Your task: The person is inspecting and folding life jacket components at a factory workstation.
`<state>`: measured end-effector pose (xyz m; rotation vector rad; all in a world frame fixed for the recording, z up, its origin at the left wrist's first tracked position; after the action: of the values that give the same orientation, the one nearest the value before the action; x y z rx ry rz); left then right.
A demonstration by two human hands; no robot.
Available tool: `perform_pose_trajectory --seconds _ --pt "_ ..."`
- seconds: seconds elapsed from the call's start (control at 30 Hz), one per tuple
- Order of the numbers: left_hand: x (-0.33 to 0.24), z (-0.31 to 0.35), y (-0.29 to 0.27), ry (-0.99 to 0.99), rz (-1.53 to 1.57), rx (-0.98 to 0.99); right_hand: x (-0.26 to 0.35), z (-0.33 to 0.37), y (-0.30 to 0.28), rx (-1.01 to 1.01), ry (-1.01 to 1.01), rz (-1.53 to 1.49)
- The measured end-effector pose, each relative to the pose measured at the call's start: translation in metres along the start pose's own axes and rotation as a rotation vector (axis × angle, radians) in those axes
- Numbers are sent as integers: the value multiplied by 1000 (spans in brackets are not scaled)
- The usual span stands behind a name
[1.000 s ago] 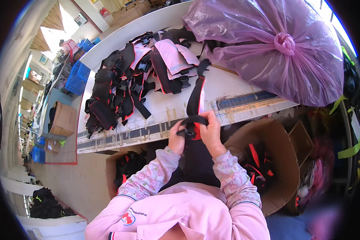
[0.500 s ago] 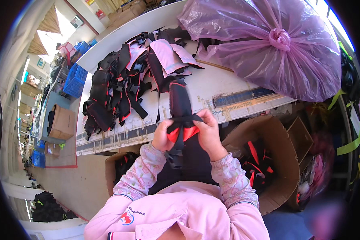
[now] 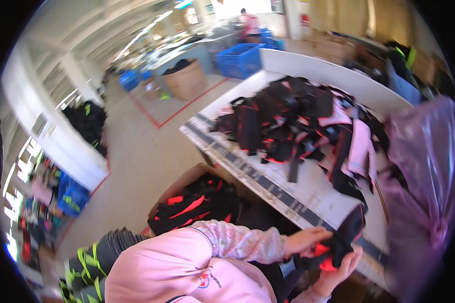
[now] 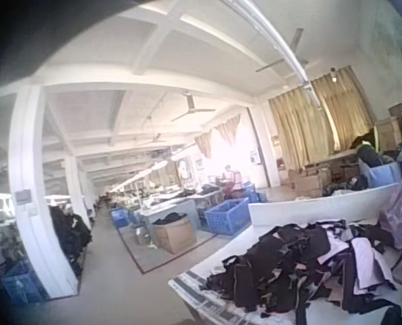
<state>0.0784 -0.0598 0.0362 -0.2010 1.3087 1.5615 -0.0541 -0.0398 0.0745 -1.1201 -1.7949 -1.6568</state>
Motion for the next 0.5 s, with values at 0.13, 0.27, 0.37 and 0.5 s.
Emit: perform_pose_trajectory --seconds 0.13,0.27,0.37,0.5 --pt "-13 3 5 216 414 154 -9 0 -1 -90 -2 157" --pt "-21 6 10 220 496 354 -13 -10 -28 -13 -82 125" --pt "-22 9 15 182 467 429 -13 -14 -51 -77 -65 -5" --pt "-33 25 36 169 457 617 -32 -18 -89 -111 -60 135"
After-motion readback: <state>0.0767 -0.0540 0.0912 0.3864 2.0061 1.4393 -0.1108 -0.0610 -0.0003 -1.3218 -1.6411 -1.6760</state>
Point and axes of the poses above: each hand's wrist, its own z-axis away from the middle knuckle, its own y-axis out of the palm, x = y × z, the point moved 5 cm from there along -z, towards the middle knuckle, and after that the axes turned 1 degree about y, right-handed, at the moved point
